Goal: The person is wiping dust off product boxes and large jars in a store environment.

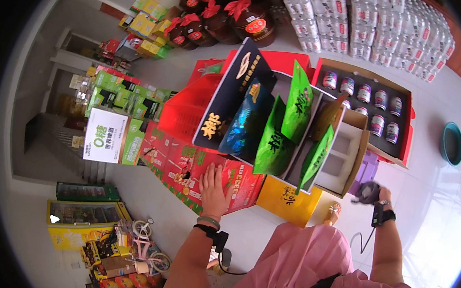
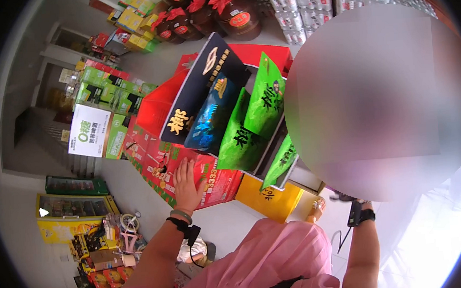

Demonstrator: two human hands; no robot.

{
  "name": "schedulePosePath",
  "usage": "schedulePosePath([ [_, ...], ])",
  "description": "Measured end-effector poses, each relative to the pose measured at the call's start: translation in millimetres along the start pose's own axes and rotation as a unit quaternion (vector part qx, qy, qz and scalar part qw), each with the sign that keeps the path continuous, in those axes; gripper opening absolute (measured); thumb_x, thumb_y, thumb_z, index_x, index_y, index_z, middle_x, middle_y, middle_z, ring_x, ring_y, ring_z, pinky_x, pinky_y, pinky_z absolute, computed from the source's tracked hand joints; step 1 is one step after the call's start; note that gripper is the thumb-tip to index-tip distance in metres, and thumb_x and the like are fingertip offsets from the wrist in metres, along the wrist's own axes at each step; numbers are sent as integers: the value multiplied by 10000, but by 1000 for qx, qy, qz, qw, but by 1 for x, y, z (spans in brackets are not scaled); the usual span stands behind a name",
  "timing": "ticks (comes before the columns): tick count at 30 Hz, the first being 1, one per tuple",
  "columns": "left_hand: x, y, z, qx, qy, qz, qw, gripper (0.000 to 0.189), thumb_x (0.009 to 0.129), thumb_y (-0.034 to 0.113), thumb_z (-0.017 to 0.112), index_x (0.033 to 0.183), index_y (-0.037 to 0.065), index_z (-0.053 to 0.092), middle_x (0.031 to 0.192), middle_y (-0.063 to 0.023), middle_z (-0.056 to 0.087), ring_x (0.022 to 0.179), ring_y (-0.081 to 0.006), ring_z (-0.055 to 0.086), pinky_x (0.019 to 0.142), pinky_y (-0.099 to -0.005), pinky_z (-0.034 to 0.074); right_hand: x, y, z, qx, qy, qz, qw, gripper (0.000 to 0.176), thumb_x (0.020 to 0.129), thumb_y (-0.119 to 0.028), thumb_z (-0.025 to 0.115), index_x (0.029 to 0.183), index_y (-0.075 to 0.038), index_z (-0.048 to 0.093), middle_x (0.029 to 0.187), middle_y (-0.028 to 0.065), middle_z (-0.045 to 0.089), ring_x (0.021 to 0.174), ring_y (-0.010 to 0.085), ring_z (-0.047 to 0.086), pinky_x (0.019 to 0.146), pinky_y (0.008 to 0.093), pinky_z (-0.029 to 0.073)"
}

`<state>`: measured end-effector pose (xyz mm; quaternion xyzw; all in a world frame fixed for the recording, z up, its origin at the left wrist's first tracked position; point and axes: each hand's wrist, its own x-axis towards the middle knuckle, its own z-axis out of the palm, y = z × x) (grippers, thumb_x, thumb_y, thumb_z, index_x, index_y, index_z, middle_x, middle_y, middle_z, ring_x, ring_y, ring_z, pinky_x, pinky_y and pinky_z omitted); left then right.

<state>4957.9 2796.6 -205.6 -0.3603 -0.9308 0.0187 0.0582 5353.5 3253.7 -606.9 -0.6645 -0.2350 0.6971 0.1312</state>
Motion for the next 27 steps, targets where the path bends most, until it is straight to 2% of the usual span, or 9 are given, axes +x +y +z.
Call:
schedulePosePath([
  [3,-2,-3,3,22,-11,-18,1000,818,873,342,686,1535,54,301,1585,-190,303,1457,-364,293,1183,-544,201,-63,-79,8,123,-138,-135,973,302,905,-121,496,1132,19,638,1108,137,668,1001,267,672,907,407,568],
  [5,-2,-2,9,28,-12,-20,999,820,875,327,684,1542,57,291,1591,-188,297,1465,-366,283,1184,-543,202,-115,-125,24,59,-118,-301,944,380,929,-50,448,1272,16,597,1128,131,671,1011,231,671,878,344,562],
  [9,-2,-5,15,33,0,6,999,803,901,324,661,1557,70,275,1595,-181,301,1466,-367,290,1182,-528,222,-193,-174,54,-31,29,-354,934,601,812,95,430,1365,-92,571,1061,101,674,841,176,666,653,264,549],
  [10,-3,-2,13,47,11,10,999,791,912,330,653,1556,70,275,1593,-179,305,1461,-366,299,1181,-521,231,-169,-166,58,22,-16,-426,904,611,807,100,422,1371,-88,564,1074,137,690,861,257,692,703,346,570],
  [12,-4,-1,15,33,16,25,999,769,928,339,638,1552,69,280,1588,-177,311,1455,-364,308,1179,-517,238,-123,-143,59,-268,87,-566,775,608,832,58,439,1389,-153,564,1162,200,680,989,375,684,837,441,557],
  [14,-2,1,16,36,24,25,999,750,941,346,626,1549,69,285,1583,-175,318,1449,-362,316,1178,-512,246,-141,-125,88,-459,64,-341,818,589,862,-8,472,1396,-239,566,1245,239,628,1131,436,614,984,480,494],
  [16,-3,1,15,45,21,18,999,735,950,350,615,1546,70,289,1578,-174,324,1444,-361,323,1177,-508,252,-119,-58,102,-551,20,-347,759,520,894,-92,493,1362,-296,592,1249,204,627,1160,405,603,994,455,495],
  [23,-2,7,11,37,23,22,999,727,958,352,607,1546,67,289,1580,-175,318,1441,-365,327,1164,-511,267,-201,-9,78,-577,-32,-291,763,412,910,-141,494,1268,-245,670,1217,162,665,1132,354,630,979,434,504],
  [27,-4,6,9,36,30,22,999,732,953,346,613,1550,79,285,1585,-166,315,1440,-365,328,1159,-511,273,-226,-28,50,-468,-92,-192,858,431,861,-109,470,1199,-192,724,1169,176,705,1022,305,699,941,394,530],
])
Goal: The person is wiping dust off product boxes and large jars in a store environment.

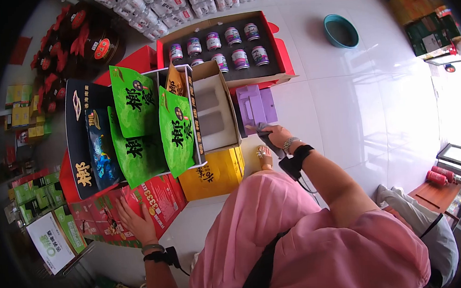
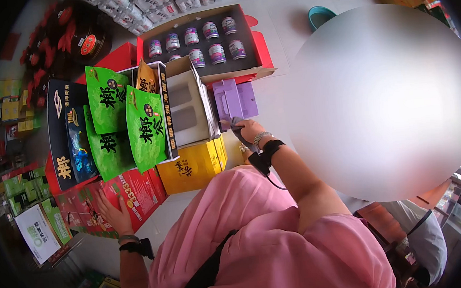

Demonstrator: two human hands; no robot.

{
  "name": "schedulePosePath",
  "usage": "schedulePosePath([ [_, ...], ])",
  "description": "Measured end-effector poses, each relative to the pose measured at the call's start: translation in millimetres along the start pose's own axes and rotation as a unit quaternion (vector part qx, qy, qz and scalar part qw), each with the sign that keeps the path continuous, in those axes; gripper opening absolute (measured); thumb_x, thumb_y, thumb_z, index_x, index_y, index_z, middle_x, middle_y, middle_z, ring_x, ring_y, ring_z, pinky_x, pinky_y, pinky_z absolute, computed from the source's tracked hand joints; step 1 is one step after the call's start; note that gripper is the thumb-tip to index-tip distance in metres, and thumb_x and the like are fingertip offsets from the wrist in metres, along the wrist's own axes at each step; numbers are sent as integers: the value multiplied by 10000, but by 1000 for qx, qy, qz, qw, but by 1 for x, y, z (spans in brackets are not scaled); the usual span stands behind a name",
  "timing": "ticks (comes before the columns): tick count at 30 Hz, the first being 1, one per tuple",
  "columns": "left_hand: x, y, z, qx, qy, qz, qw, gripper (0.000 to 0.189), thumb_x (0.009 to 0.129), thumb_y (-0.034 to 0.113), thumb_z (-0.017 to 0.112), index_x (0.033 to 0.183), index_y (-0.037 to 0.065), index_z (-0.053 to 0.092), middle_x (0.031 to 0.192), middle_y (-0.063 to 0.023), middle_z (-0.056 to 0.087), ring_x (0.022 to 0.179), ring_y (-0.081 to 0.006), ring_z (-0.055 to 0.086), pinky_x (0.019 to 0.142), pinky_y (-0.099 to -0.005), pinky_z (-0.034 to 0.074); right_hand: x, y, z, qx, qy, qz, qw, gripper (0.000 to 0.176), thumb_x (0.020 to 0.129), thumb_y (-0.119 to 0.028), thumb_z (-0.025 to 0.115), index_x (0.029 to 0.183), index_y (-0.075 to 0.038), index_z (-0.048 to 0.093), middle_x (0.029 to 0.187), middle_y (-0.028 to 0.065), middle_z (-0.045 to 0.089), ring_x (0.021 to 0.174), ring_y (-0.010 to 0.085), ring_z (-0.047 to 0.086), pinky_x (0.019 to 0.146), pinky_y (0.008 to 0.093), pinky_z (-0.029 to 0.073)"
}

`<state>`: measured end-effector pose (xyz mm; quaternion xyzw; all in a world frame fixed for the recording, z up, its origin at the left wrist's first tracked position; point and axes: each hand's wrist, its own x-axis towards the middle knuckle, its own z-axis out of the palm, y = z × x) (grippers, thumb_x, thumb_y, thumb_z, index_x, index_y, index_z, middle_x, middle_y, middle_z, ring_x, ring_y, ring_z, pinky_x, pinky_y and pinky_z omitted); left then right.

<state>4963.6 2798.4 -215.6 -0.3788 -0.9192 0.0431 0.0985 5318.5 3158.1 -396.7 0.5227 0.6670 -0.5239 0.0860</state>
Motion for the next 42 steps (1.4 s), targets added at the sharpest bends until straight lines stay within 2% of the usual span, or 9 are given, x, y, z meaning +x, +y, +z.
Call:
schedulePosePath([
  [3,-4,-2,1,-7,4,0,1000,733,949,340,619,1552,91,284,1586,-156,317,1439,-364,331,1159,-514,272,-23,5,-33,253,-82,-23,964,460,880,-89,445,1301,-16,614,1164,192,695,995,227,709,921,361,563],
  [5,-5,-2,0,-12,4,-4,1000,735,945,336,624,1553,100,284,1587,-151,317,1438,-362,333,1160,-517,270,-54,-5,-50,497,-108,-24,861,383,957,-131,404,1251,19,600,1155,155,682,973,218,687,883,368,568],
  [7,-7,-7,3,-17,20,9,1000,733,940,331,628,1550,105,291,1584,-149,323,1435,-360,337,1161,-521,268,-79,-14,-60,555,-90,-21,827,365,1021,-219,435,1250,23,584,1144,156,687,976,204,691,880,349,574],
  [14,-13,-14,2,-35,76,47,995,648,935,287,631,1505,109,379,1542,-148,390,1408,-366,370,1156,-503,286,-166,-52,-64,569,-81,-105,812,442,1020,-352,574,1272,10,582,1144,117,698,979,174,694,861,315,576],
  [18,-38,15,-11,-229,117,37,966,482,947,179,611,1400,71,489,1432,-158,495,1292,-368,493,1071,-471,395,-192,-42,-52,483,-85,-172,854,424,1040,-335,542,1327,-23,557,1131,73,684,942,121,669,835,276,566],
  [22,-83,92,-26,-525,-28,-41,849,371,986,95,587,1350,34,543,1265,-117,603,1053,-206,635,909,-336,507,-219,-56,-53,332,-86,-273,899,434,1055,-309,516,1404,-52,497,1177,63,646,1050,110,608,927,279,514],
  [26,-93,182,-53,-707,-260,8,658,434,1042,192,543,1433,28,451,1278,-92,599,1116,-187,610,935,-315,495,-222,-63,-55,178,-80,-380,904,489,1030,-257,540,1465,-60,434,1127,165,673,1043,206,649,921,341,511],
  [29,-88,262,-92,-778,-260,11,572,500,1037,247,563,1463,32,412,1306,-84,584,1189,-189,573,990,-315,467,-223,-62,-69,107,-87,-467,874,513,1009,-257,567,1474,-81,436,1062,227,684,986,307,691,886,373,526],
  [42,-31,555,-148,-796,-240,52,553,462,884,-25,609,1337,22,531,1268,-86,604,1197,-171,568,1044,-294,427,-213,120,-320,317,-66,-290,901,276,1014,-119,552,1278,-64,612,1157,115,697,1047,174,660,955,340,524],
])
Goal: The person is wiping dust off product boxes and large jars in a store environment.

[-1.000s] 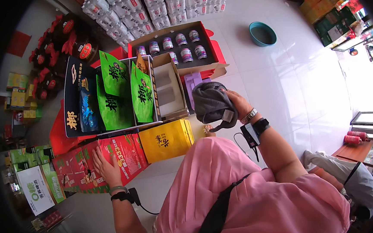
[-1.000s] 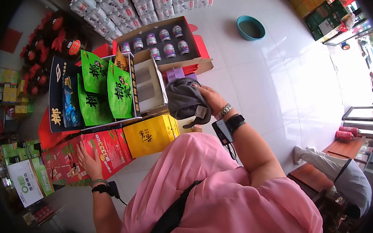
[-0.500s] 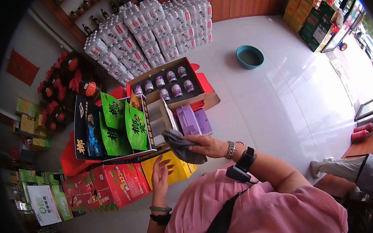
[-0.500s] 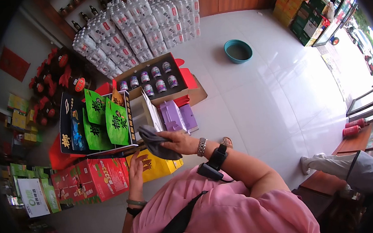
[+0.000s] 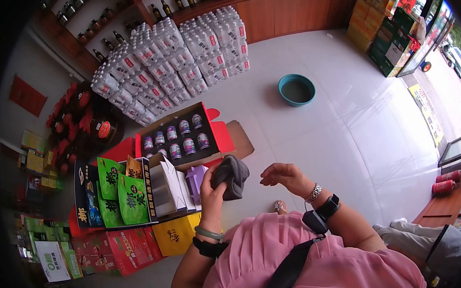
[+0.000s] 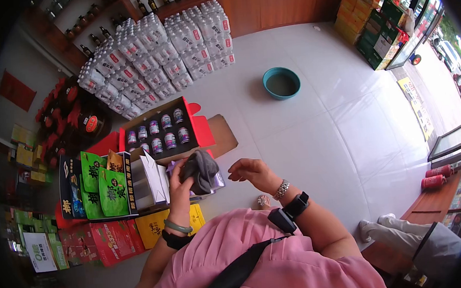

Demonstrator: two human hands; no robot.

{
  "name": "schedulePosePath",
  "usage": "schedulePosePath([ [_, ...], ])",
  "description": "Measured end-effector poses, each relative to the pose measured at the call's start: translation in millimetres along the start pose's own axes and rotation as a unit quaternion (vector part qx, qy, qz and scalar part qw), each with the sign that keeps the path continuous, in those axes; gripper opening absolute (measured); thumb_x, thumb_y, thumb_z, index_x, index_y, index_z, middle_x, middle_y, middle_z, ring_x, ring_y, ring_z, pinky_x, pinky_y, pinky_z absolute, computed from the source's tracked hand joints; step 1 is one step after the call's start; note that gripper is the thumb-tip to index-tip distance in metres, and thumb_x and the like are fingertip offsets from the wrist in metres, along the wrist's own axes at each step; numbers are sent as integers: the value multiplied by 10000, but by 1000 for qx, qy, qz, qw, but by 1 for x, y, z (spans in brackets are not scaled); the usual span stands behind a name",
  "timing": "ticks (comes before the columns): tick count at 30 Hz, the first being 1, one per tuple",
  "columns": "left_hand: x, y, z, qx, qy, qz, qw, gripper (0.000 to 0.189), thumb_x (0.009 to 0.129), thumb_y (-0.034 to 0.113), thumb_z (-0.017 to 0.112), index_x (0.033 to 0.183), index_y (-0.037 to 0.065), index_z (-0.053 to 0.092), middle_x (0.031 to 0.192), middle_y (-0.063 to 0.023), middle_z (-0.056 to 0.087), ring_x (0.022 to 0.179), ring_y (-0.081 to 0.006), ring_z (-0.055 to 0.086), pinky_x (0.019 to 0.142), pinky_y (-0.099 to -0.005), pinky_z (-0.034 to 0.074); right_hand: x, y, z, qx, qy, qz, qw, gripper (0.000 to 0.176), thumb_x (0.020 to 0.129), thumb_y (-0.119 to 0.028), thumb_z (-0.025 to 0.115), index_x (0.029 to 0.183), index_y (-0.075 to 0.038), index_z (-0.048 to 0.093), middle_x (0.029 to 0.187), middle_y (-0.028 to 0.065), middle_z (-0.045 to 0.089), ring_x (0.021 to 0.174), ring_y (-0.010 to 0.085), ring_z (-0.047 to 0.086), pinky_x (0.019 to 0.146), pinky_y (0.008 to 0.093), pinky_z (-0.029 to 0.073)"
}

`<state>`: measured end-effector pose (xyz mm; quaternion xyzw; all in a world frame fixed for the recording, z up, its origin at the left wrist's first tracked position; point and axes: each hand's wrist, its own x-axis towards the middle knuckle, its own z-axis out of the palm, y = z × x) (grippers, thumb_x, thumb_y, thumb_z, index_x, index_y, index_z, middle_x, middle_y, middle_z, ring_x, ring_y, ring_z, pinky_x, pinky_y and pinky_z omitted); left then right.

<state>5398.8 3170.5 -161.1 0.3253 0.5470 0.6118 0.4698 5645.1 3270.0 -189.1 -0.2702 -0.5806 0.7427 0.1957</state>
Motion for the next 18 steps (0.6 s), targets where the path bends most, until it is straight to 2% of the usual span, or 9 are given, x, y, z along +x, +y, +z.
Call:
schedulePosePath([
  [3,23,11,35,-81,2,-15,997,443,908,-5,559,1348,20,515,1282,-86,598,1202,-173,566,1038,-295,435,-7,-21,-30,-2,51,-3,999,378,1022,-159,562,1382,-56,516,1259,138,652,1144,203,627,992,355,507],
  [4,31,17,49,-110,-2,-21,994,450,925,15,526,1374,35,488,1298,-94,592,1212,-179,564,1037,-301,441,-4,-15,-43,-29,46,-18,998,515,1006,-236,617,1461,-82,432,1342,140,600,1246,220,567,1020,370,489],
  [7,65,13,77,-151,-23,-46,987,492,912,5,513,1398,52,451,1327,-114,584,1229,-201,562,1051,-319,438,14,-22,-63,-67,71,-55,994,627,975,-297,656,1483,-49,384,1406,174,547,1224,249,588,1064,388,461],
  [10,105,9,107,-147,-75,-40,985,511,897,-13,502,1401,51,442,1331,-112,583,1237,-208,558,1054,-324,435,48,-27,-93,-39,28,-25,999,618,947,-333,694,1425,-19,460,1298,137,620,1160,208,607,1030,366,472],
  [13,152,4,126,-160,-130,-73,976,529,887,-22,488,1408,54,434,1328,-110,584,1244,-207,553,1053,-322,432,82,-32,-135,37,40,56,997,496,940,-303,704,1313,-8,561,1137,71,670,1054,155,614,956,338,492],
  [14,170,0,128,-158,-135,-78,975,518,892,-11,514,1401,50,443,1324,-109,584,1235,-200,559,1047,-318,433,92,-34,-147,92,68,23,993,272,949,-243,686,1127,-43,635,993,13,665,954,109,601,877,296,498],
  [17,230,-7,142,-113,-128,-97,981,529,892,12,563,1407,51,449,1314,-114,589,1212,-196,571,1047,-315,430,124,-30,-208,271,97,28,957,133,966,-179,646,1032,-68,613,977,14,663,917,106,618,833,276,512],
  [18,253,-13,145,-87,-144,-90,982,595,864,-6,636,1424,51,443,1291,-124,600,1181,-194,591,1028,-308,446,133,-29,-229,319,118,20,940,59,980,-141,603,993,-84,593,957,24,664,884,114,644,801,274,540],
])
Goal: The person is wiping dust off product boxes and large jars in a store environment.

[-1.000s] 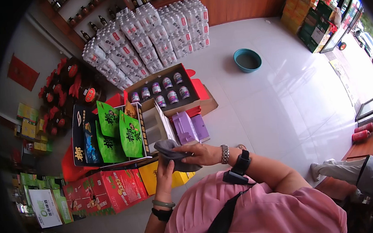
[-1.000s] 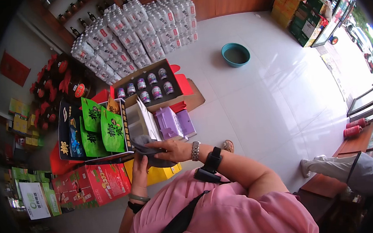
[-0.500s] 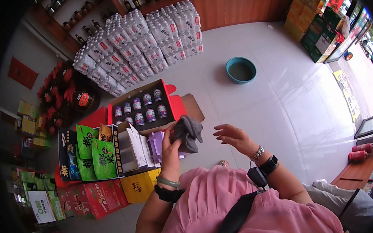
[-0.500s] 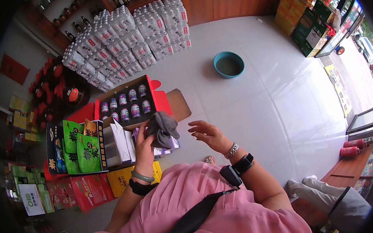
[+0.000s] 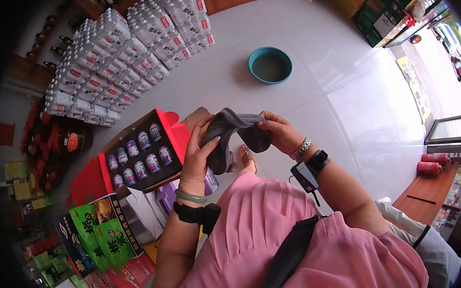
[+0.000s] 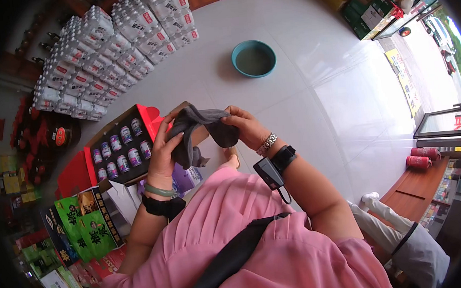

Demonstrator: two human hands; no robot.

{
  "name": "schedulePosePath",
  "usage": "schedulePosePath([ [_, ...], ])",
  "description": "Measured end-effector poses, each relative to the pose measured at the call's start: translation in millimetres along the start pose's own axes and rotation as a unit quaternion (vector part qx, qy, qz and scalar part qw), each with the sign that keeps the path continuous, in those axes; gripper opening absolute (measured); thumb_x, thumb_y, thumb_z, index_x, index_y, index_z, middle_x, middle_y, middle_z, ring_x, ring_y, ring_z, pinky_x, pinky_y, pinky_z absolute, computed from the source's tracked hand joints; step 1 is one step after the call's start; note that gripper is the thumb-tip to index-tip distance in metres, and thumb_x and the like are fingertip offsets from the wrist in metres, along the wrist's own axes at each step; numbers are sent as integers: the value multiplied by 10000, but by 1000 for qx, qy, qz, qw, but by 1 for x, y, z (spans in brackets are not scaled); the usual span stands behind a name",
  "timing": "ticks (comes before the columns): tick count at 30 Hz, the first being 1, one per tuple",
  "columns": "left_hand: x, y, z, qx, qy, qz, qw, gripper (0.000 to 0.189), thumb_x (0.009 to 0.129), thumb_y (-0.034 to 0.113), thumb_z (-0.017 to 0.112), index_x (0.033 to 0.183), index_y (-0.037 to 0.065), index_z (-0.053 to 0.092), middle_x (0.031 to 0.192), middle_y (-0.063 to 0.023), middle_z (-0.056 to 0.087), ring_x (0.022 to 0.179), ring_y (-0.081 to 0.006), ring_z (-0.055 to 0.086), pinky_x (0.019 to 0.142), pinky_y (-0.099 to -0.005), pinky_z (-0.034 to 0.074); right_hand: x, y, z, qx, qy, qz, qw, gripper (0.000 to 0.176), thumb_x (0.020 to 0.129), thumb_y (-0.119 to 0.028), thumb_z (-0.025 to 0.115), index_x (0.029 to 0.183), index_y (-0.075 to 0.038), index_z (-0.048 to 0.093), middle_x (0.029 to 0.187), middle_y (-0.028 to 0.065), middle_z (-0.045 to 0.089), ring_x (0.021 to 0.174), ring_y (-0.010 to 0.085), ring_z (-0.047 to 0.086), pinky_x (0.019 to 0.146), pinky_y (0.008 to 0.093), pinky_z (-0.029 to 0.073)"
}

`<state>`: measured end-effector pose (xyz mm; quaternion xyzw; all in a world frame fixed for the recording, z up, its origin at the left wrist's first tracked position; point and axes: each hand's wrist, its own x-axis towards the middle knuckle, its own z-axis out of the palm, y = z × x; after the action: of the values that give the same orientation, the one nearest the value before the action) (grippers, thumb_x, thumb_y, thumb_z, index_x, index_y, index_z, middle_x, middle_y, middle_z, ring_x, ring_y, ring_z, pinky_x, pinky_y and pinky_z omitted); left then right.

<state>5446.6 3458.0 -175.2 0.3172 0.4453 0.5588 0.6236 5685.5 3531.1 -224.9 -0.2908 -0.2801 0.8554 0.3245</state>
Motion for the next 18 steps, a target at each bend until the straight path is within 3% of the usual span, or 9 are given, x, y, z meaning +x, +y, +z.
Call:
schedulePosePath([
  [4,93,-16,-16,198,-140,-46,969,747,788,-76,712,1459,38,404,1248,-140,622,1132,-205,628,964,-320,500,47,-57,-42,71,143,-39,986,87,985,-142,566,1014,-67,599,913,66,672,803,172,690,725,311,597],
  [5,117,-21,-19,263,-168,-85,946,807,753,-2,787,1463,3,404,1331,-139,589,1201,-213,587,1037,-337,455,59,-67,-53,51,163,-35,985,96,984,-146,568,1015,-63,604,910,68,674,792,172,690,710,310,596],
  [7,161,-30,-19,481,-190,-97,850,738,739,46,807,1396,-17,479,1232,-141,649,1125,-216,632,989,-329,482,73,-81,-75,16,209,-22,978,115,982,-154,572,1018,-54,615,903,72,678,771,173,689,680,307,595],
  [10,230,-42,-17,506,-225,-169,815,666,731,71,812,1328,-22,533,1126,-127,690,1055,-203,658,938,-318,497,89,-99,-117,14,248,-2,969,160,985,-184,583,1030,-38,629,899,71,678,766,161,681,668,310,591],
  [14,309,-79,-21,357,-215,-167,894,551,742,46,766,1262,60,583,974,-108,708,887,-178,673,817,-312,523,110,-131,-176,20,312,11,950,195,990,-205,592,1059,-28,636,900,73,677,762,165,674,673,315,585],
  [17,363,-76,7,278,-180,-279,901,558,783,-28,688,1311,77,539,1050,-104,678,964,-154,637,853,-269,495,131,-147,-240,36,344,26,938,222,994,-211,593,1105,-24,640,945,80,678,814,170,672,726,312,581],
  [18,383,-82,17,258,-163,-272,913,552,788,-28,675,1312,84,538,1043,-99,674,960,-151,631,849,-267,493,142,-147,-265,38,353,24,935,233,997,-209,590,1128,-23,640,968,82,679,839,170,670,749,310,578],
])
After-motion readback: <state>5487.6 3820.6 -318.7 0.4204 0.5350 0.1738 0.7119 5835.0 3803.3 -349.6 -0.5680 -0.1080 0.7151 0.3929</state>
